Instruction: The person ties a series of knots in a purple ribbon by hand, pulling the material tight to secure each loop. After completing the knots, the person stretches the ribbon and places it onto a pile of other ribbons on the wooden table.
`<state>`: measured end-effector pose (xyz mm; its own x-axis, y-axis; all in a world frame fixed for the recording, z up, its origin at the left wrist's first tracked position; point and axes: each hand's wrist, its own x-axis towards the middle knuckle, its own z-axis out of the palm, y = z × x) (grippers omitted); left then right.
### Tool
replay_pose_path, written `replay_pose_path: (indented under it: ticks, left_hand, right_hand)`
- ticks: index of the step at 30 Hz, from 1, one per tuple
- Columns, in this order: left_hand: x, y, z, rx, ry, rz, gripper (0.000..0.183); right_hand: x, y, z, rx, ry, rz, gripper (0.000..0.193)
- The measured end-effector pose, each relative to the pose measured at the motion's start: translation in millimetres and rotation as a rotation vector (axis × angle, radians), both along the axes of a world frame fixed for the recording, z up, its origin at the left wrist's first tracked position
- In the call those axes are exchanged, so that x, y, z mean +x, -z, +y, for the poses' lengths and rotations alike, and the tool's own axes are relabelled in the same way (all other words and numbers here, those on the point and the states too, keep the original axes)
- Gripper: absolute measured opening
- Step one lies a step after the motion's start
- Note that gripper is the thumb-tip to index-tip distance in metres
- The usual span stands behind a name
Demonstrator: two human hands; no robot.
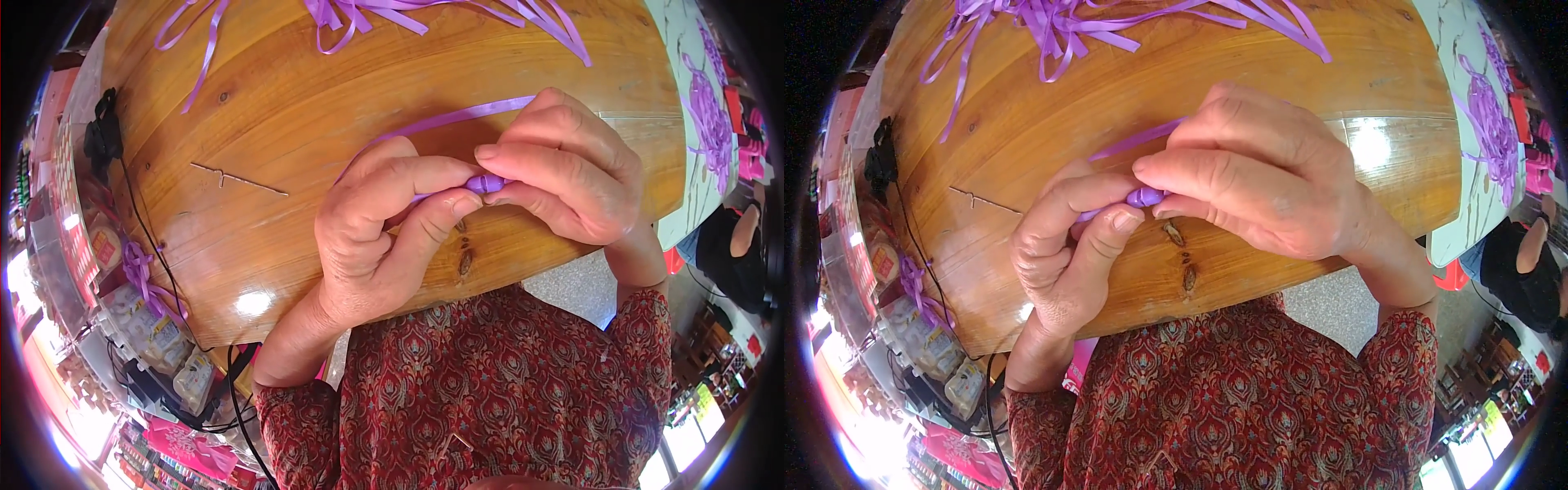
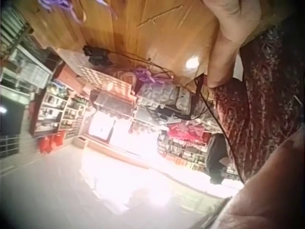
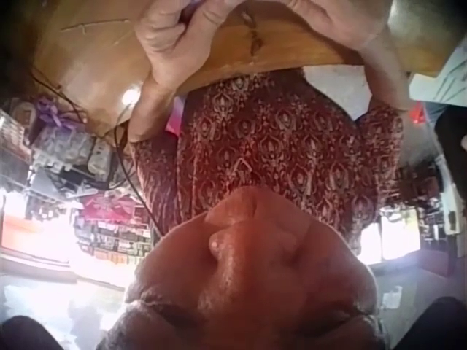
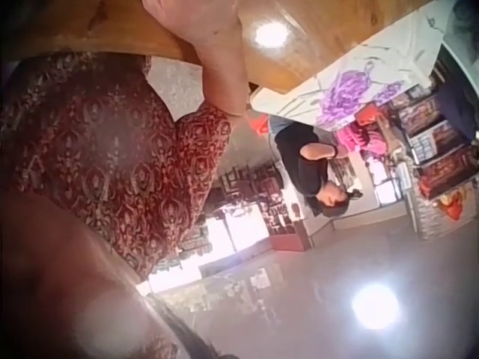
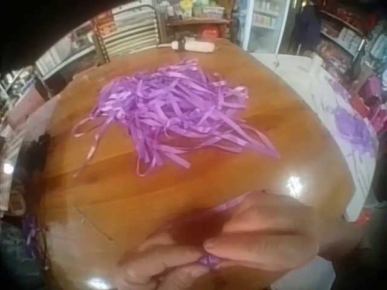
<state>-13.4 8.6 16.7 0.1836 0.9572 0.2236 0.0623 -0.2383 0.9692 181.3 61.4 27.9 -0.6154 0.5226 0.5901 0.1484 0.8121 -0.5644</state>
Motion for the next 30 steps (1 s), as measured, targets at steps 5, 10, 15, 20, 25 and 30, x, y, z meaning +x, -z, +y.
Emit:
replay_pose_path:
  ticks: [5, 10, 15, 20, 25, 30]
  left_hand:
    - [0.0, -3.8, -0.6, 0.126, -0.114, 0.218, 0.019]
    - [-0.8, -2.8, 4.0, 0.200, -0.092, 0.276, 0.020]
    - [-1.6, -4.8, 1.5, 0.226, -0.054, 0.280, 0.019]
    - [-3.5, 0.7, 4.9, 0.226, -0.005, 0.229, 0.016]
    - [-1.9, -0.9, 6.9, 0.222, 0.030, 0.209, 0.015]
    - [-1.8, -0.7, 5.4, 0.233, 0.018, 0.190, 0.015]
  right_hand:
    - [0.0, 3.8, 0.9, 0.208, 0.030, -0.067, 0.038]
    - [0.9, 9.3, 2.1, 0.241, 0.039, -0.101, 0.039]
    - [-0.2, 6.0, -1.1, 0.274, 0.018, -0.135, 0.039]
    - [-2.8, 5.2, -3.6, 0.198, 0.027, -0.036, 0.043]
    - [-1.6, 4.1, -2.8, 0.225, 0.039, -0.008, 0.044]
    - [-0.9, 6.0, -2.0, 0.270, 0.050, 0.018, 0.043]
